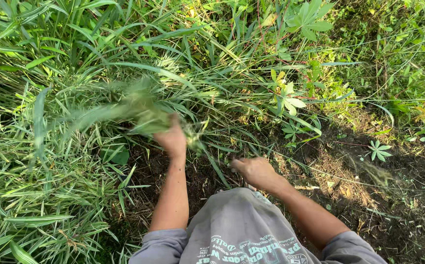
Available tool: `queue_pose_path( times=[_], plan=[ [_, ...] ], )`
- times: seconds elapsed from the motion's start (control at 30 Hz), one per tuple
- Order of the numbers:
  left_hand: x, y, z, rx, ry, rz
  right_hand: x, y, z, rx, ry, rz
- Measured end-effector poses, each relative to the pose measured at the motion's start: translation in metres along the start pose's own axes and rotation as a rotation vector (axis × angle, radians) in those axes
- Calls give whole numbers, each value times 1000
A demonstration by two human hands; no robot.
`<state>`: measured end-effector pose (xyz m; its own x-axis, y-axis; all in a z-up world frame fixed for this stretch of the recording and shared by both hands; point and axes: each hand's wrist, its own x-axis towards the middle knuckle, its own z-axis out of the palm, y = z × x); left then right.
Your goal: The person clears weeds and grass from a garden bed by hand and with a small hand hoe. They pull clumps of grass, loosen soil around plant bases, and gather the removed vegetation into piles.
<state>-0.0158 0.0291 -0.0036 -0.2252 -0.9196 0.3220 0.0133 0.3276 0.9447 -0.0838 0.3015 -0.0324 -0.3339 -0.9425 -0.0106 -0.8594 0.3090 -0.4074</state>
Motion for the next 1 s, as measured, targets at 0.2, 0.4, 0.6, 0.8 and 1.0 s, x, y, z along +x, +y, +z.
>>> queue_pose_path(
  times=[0.2, 0.4, 0.6, 0.8, 1.0],
  plan=[
    [-67, -7, 13, 243, -1307, -480, 36, 8, -36, -189, 324, -103],
    [-85, -47, 6, 228, -1135, -101, 34, 22, -54, -328, 402, -110],
    [-68, -55, 4, 222, -1009, -340, -19, 50, -45, 31, 578, 68],
    [-142, 5, 64, -580, -1276, -30, -31, 38, 25, 1346, 1032, 551],
    [-208, 33, 112, -241, -1411, -35, -98, 51, 13, 1349, 810, 653]
  ],
)
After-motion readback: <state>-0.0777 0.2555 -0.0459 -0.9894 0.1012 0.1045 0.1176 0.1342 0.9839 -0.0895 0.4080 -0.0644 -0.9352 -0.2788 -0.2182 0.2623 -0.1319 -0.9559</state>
